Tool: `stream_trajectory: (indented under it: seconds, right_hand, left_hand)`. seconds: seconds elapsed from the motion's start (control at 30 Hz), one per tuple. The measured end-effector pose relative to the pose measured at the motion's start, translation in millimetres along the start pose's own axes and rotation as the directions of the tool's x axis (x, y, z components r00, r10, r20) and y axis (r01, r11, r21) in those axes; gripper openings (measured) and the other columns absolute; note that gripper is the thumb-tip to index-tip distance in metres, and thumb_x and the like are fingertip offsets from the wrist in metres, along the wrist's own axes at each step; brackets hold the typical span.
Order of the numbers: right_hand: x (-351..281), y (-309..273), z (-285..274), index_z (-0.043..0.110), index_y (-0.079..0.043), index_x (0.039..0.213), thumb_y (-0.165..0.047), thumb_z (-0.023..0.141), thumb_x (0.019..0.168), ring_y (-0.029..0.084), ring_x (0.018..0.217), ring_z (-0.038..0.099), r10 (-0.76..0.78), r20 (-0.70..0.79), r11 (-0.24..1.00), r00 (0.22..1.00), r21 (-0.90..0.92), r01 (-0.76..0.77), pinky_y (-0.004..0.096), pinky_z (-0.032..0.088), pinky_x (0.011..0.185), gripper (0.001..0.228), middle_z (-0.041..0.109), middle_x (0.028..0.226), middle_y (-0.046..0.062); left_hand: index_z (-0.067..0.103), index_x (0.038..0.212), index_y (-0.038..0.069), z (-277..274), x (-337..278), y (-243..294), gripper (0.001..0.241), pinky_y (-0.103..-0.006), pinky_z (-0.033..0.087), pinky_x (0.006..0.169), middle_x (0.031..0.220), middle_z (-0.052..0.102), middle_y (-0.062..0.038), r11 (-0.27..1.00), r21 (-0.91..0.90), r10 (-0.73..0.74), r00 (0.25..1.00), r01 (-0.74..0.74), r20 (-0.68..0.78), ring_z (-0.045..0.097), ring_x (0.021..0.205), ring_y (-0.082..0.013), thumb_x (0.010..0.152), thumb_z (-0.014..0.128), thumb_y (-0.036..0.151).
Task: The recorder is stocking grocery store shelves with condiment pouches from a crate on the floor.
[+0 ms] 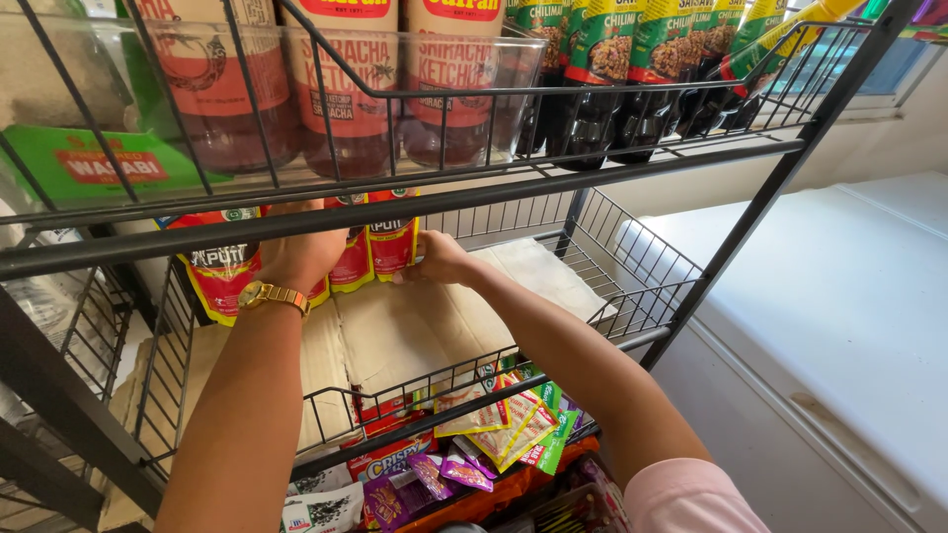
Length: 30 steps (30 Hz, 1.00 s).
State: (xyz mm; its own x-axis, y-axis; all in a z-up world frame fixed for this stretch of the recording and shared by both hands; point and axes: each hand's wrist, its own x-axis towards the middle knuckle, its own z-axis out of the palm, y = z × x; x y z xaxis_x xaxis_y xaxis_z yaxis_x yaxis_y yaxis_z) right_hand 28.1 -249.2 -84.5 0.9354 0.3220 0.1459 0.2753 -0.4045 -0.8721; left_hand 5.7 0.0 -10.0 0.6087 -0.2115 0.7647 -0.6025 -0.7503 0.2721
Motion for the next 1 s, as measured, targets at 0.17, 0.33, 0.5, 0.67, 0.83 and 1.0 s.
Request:
stream_trajectory:
  seconds: [0.17, 0.33, 0.5, 0.67, 0.83, 1.0]
  right_hand:
    - [-1.4, -4.6, 0.5, 0.063, -0.003, 0.128, -0.005, 0.09, 0.072, 0.016, 0.119, 0.067, 0.005, 0.002, 1.0, 1.0, 0.001, -0.005, 0.032, 0.056, 0.098, 0.063, 0.073, 0.126, 0.005]
    - [-2.8, -9.6, 0.6, 0.064, -0.002, 0.126, -0.007, 0.091, 0.072, 0.017, 0.117, 0.067, 0.052, -0.016, 0.997, 0.999, -0.055, -0.052, 0.033, 0.055, 0.095, 0.061, 0.074, 0.125, 0.006]
    - [-5.5, -13.5, 0.9, 0.065, -0.003, 0.125, -0.008, 0.092, 0.072, 0.017, 0.115, 0.068, 0.073, -0.036, 0.991, 0.997, -0.108, -0.077, 0.032, 0.055, 0.094, 0.06, 0.075, 0.124, 0.006]
    - [-2.9, -7.0, 0.4, 0.064, -0.003, 0.127, -0.007, 0.091, 0.072, 0.016, 0.116, 0.067, 0.022, -0.002, 0.999, 1.0, -0.039, -0.022, 0.032, 0.056, 0.094, 0.061, 0.073, 0.126, 0.005]
    - [-3.3, -9.5, 0.9, 0.064, -0.003, 0.128, -0.006, 0.09, 0.072, 0.016, 0.115, 0.067, 0.063, -0.004, 0.998, 0.998, -0.015, -0.063, 0.032, 0.058, 0.092, 0.062, 0.073, 0.126, 0.005]
    - [-5.7, -16.5, 2.7, 0.065, -0.004, 0.128, -0.006, 0.089, 0.073, 0.017, 0.113, 0.068, 0.117, -0.034, 0.992, 0.993, -0.04, -0.119, 0.033, 0.059, 0.089, 0.06, 0.075, 0.125, 0.007]
  left_hand:
    - [0.066, 0.105, 0.002, 3.2, 0.8, -2.1, 0.032, -0.0537, 0.053, 0.082, 0.1, 0.071, -0.025, 1.0, 0.001, 0.02, 0.999, -0.02, -0.026, 0.066, 0.096, -0.0453, 0.088, 0.077, 0.026]
    - [0.065, 0.105, 0.002, 1.3, 2.0, -0.2, 0.032, -0.0538, 0.054, 0.082, 0.1, 0.071, -0.026, 1.0, -0.002, -0.019, 1.0, 0.019, 0.013, 0.067, 0.096, -0.0454, 0.09, 0.076, 0.027]
    - [0.066, 0.106, 0.002, 2.7, 0.4, -1.9, 0.032, -0.0537, 0.054, 0.082, 0.1, 0.071, -0.025, 0.999, -0.011, 0.033, 0.999, -0.033, -0.027, 0.067, 0.095, -0.0451, 0.089, 0.078, 0.026]
    - [0.067, 0.109, 0.002, 4.9, -0.8, -4.5, 0.033, -0.0535, 0.054, 0.082, 0.099, 0.071, -0.024, 0.994, -0.013, 0.107, 0.99, -0.108, -0.089, 0.067, 0.094, -0.0448, 0.087, 0.079, 0.023]
    - [0.068, 0.108, 0.003, 3.0, -0.2, -2.6, 0.032, -0.0535, 0.053, 0.082, 0.099, 0.072, -0.024, 0.998, -0.026, 0.061, 0.997, -0.062, -0.048, 0.067, 0.095, -0.0448, 0.086, 0.08, 0.023]
    - [0.068, 0.104, 0.003, 2.8, 1.1, -1.4, 0.031, -0.0538, 0.053, 0.082, 0.098, 0.071, -0.024, 0.999, -0.008, 0.035, 0.999, -0.035, -0.036, 0.067, 0.094, -0.0449, 0.085, 0.08, 0.024]
